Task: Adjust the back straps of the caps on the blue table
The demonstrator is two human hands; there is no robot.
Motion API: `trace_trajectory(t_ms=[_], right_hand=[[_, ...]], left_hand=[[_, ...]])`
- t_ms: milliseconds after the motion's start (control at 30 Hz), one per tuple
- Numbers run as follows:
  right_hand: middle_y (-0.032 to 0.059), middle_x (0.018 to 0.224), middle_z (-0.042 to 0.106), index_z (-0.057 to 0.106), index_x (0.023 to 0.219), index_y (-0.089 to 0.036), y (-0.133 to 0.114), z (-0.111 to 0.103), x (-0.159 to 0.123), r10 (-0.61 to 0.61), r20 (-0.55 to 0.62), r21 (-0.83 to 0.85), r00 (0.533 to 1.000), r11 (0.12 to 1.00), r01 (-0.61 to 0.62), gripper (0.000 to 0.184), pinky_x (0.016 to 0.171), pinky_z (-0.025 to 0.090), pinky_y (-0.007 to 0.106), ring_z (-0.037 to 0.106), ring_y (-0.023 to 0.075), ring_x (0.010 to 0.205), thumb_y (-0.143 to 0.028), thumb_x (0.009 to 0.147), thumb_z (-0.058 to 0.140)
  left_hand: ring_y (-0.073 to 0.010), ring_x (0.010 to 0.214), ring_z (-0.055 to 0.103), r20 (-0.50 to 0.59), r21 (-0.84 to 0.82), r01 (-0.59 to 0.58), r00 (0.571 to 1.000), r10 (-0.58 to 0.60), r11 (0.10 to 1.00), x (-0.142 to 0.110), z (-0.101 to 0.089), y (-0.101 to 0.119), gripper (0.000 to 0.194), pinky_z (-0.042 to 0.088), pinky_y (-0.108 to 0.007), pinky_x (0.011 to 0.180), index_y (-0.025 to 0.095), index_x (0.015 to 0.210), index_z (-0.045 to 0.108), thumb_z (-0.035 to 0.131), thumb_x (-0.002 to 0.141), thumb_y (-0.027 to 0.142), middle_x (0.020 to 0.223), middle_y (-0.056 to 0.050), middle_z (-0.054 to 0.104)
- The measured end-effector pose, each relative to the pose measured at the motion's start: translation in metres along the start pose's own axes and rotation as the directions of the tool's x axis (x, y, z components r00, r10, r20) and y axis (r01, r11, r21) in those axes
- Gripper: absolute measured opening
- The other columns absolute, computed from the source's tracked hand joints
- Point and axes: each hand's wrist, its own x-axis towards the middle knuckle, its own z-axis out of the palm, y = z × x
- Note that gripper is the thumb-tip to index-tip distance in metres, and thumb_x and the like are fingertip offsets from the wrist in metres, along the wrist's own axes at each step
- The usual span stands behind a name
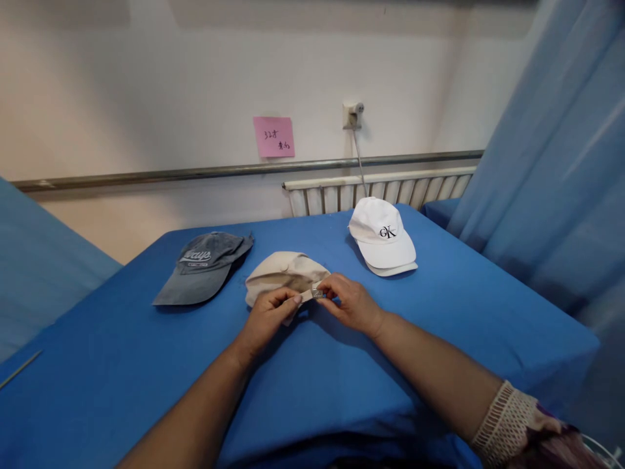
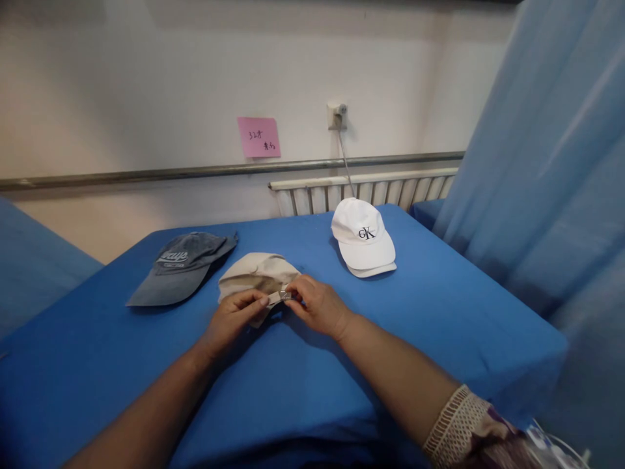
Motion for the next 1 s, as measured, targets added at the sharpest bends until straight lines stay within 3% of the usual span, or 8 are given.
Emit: trace_trajectory(t_ms=[300,1000], right_hand=[[0.0037,0.092,0.065,0.058,0.104,-0.021,-0.0037,-0.0019,-0.0010,0.003,0.086,0.019,0.996,1.000,-0.005,0.013,0.072,0.052,0.029,0.061,0.0158,0.076,-0.016,0.092,0.061],[0.0037,0.094,0.064,0.058,0.106,-0.021,-0.0035,-0.0022,-0.0031,0.006,0.109,0.025,0.994,1.000,-0.009,0.015,0.071,0.051,0.028,0.061,0.0153,0.076,-0.016,0.093,0.060]], left_hand=[[-0.0099,0.052,0.039,0.053,-0.061,0.075,0.996,-0.072,0.995,-0.0030,-0.0018,0.0019,0.027,0.028,-0.022,0.047,0.016,0.068,0.064,0.072,0.076,0.041,0.056,0.002,0.049],[-0.0091,0.052,0.037,0.090,-0.122,0.091,0.993,-0.080,0.988,-0.0012,-0.0010,-0.0033,0.029,0.028,-0.021,0.048,0.016,0.077,0.067,0.075,0.075,0.044,0.058,0.003,0.049]])
